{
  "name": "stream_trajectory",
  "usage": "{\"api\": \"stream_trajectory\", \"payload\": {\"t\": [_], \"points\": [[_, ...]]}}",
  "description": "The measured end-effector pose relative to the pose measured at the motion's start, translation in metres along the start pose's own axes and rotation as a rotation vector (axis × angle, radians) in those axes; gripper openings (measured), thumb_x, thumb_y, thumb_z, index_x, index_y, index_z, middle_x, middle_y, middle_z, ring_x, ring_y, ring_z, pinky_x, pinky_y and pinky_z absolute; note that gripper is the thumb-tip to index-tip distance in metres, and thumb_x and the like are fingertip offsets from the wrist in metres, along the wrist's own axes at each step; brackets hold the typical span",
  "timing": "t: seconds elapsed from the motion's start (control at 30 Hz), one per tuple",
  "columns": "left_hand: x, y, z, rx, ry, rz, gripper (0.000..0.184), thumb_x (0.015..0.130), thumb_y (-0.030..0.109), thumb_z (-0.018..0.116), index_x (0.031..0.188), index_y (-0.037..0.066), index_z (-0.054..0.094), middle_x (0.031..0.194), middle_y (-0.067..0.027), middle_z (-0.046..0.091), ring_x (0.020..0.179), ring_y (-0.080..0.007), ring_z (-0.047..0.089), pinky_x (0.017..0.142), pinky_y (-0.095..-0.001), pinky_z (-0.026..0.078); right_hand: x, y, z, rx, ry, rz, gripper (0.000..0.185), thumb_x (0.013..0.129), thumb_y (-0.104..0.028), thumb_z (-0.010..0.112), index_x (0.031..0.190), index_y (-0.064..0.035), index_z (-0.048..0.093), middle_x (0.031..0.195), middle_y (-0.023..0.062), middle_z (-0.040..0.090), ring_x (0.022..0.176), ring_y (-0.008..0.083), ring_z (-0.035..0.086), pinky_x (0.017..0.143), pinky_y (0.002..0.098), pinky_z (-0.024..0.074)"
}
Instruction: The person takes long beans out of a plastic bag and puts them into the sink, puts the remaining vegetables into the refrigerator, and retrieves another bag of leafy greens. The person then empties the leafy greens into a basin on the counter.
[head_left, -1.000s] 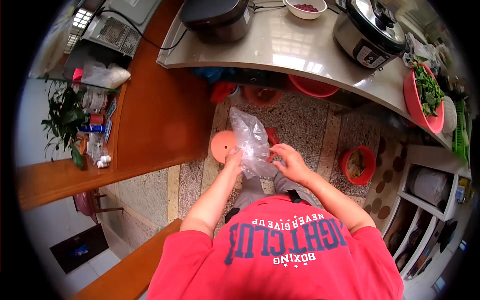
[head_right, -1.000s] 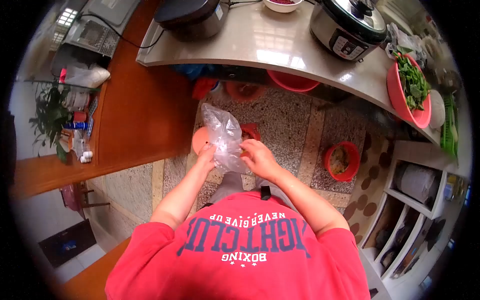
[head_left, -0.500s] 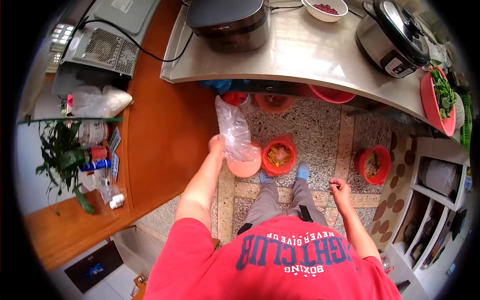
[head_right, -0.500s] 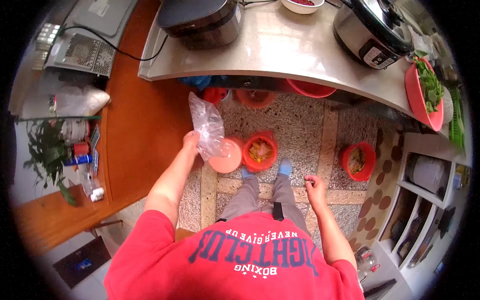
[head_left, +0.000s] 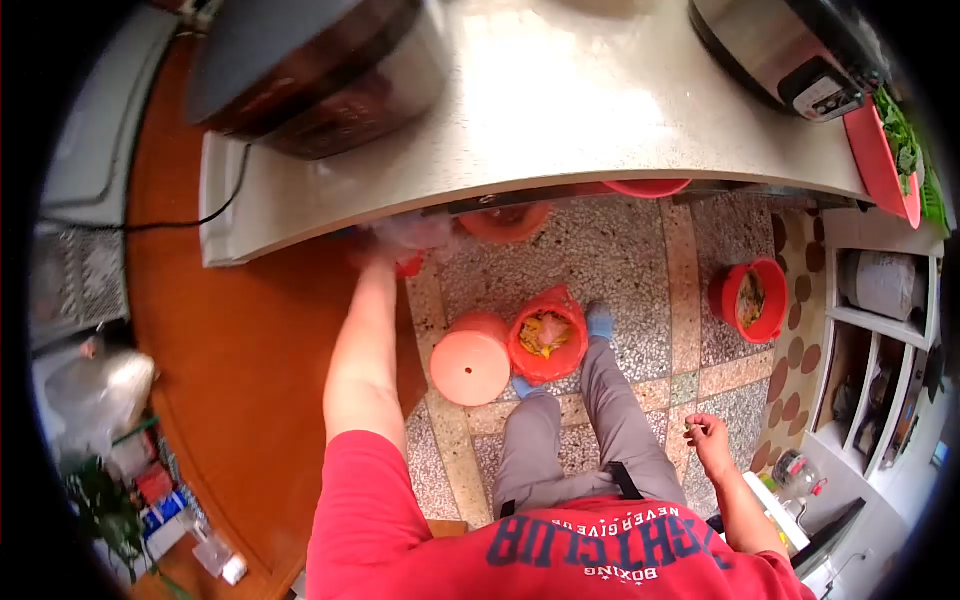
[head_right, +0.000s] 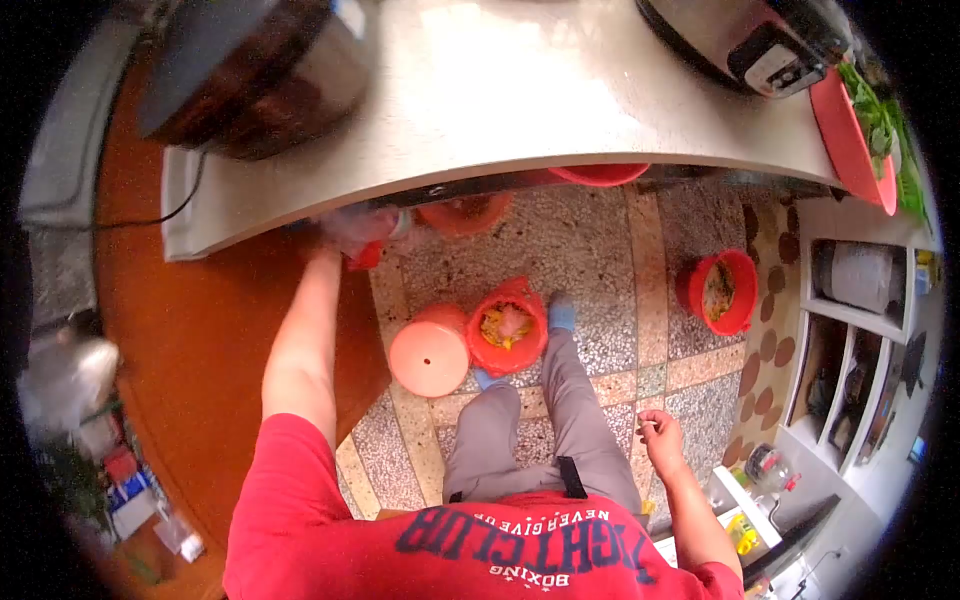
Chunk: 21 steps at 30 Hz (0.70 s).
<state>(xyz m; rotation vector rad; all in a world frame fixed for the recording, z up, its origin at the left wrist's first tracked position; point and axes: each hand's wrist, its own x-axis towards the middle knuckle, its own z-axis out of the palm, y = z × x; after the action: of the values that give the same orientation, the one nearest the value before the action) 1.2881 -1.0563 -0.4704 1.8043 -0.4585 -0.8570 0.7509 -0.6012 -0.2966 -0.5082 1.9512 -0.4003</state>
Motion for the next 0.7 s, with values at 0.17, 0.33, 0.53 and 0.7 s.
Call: {"api": "stream_trajectory", "payload": {"t": [0.17,0.33,0.53,0.7], "points": [[0.060,-0.008,0.033,0.128,0.066,0.116,0.033,0.094,0.016,0.052,0.124,0.000,0.056,0.115,-0.0139,0.061,0.099,-0.0262,0.060,0.082,-0.0358,0.049,0.034,0.005,-0.009,0.030,0.046,0.059,0.010,0.091,-0.005,0.055,0.097,-0.0005,0.061,0.084,0.0036,0.062,0.073,0.0136,0.062,0.061,0.0271,0.0497],[0.109,-0.009,0.030,0.248,0.114,0.184,0.033,0.093,0.016,0.054,0.123,0.000,0.056,0.115,-0.0136,0.062,0.099,-0.0252,0.060,0.083,-0.0352,0.049,0.059,0.011,-0.024,0.022,0.109,0.086,0.012,0.092,-0.005,0.054,0.100,0.0013,0.061,0.086,0.0049,0.063,0.073,0.0140,0.063,0.062,0.0269,0.0501],[0.131,-0.004,0.026,0.370,0.124,0.251,0.033,0.092,0.016,0.056,0.121,0.000,0.057,0.114,-0.0132,0.062,0.099,-0.0241,0.060,0.084,-0.0346,0.048,0.081,0.008,-0.032,0.031,0.140,0.068,0.014,0.093,-0.006,0.054,0.102,0.0026,0.062,0.090,0.0064,0.065,0.077,0.0145,0.064,0.064,0.0261,0.0507],[0.133,0.002,0.025,0.486,0.108,0.303,0.033,0.092,0.016,0.057,0.120,0.000,0.057,0.113,-0.0129,0.062,0.099,-0.0231,0.060,0.085,-0.0341,0.047,0.077,-0.025,-0.021,0.030,0.141,-0.009,0.014,0.092,-0.005,0.053,0.102,0.0010,0.061,0.086,0.0052,0.063,0.076,0.0130,0.063,0.065,0.0265,0.0505]]}}
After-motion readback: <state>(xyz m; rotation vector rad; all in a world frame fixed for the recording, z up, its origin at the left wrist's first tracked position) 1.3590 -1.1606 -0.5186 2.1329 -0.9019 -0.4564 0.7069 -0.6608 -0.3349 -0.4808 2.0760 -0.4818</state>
